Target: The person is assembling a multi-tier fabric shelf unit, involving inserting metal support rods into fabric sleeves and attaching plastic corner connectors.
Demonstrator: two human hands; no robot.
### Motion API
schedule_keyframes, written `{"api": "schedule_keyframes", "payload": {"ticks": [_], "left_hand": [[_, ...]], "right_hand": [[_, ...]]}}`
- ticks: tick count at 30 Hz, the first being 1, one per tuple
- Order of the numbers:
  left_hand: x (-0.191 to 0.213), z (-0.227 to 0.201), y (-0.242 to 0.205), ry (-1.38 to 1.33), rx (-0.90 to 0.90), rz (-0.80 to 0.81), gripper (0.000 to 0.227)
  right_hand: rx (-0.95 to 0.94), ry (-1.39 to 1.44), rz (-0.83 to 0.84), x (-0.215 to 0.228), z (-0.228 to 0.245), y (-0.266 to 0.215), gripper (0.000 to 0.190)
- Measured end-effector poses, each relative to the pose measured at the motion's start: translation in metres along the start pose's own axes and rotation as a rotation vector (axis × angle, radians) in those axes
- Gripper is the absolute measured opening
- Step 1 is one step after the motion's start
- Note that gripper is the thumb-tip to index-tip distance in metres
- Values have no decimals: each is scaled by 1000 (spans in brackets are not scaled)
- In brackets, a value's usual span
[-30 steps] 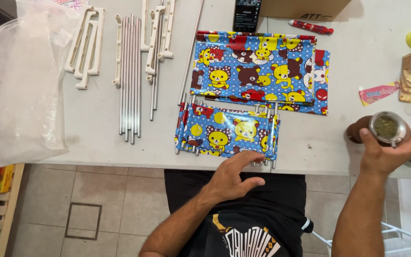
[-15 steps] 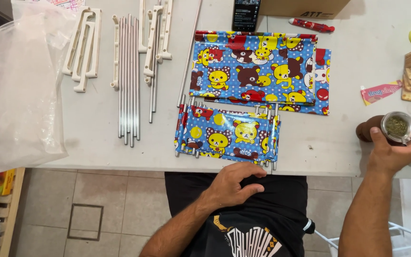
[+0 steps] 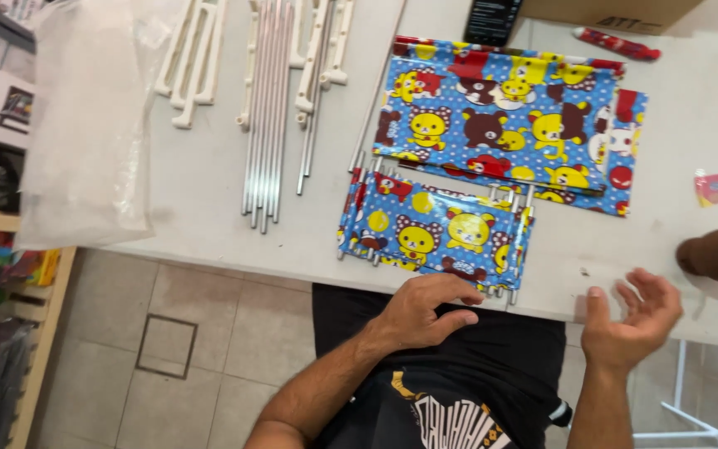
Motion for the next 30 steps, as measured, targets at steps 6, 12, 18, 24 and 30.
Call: {"api": "schedule_keyframes", "payload": {"ticks": [6, 12, 18, 24, 30], "left_hand": [[51, 7, -6, 141, -1, -112, 22], [151, 31, -50, 290, 209, -461, 12], [227, 84, -64, 558, 482, -548, 26], [278, 133, 1, 974, 548, -386, 49], [305, 179, 12, 1048, 738, -254, 23]], "right_hand": [[120, -208, 270, -61, -8, -2, 55], [235, -449, 259, -71, -28, -16, 45], [219, -543, 300, -75, -38, -19, 49], [252, -573, 286, -76, -36, -20, 48], [178, -588, 298, -77, -42, -19, 47]]}}
Point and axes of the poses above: each hand's wrist, its own y-axis towards the middle knuckle, its own x-axis out of the back of the hand, z = x × y, the point moved 9 cm from there along y, towards the middle knuckle, and after that the axes turned 14 degrees about z, right-handed, at the moved point
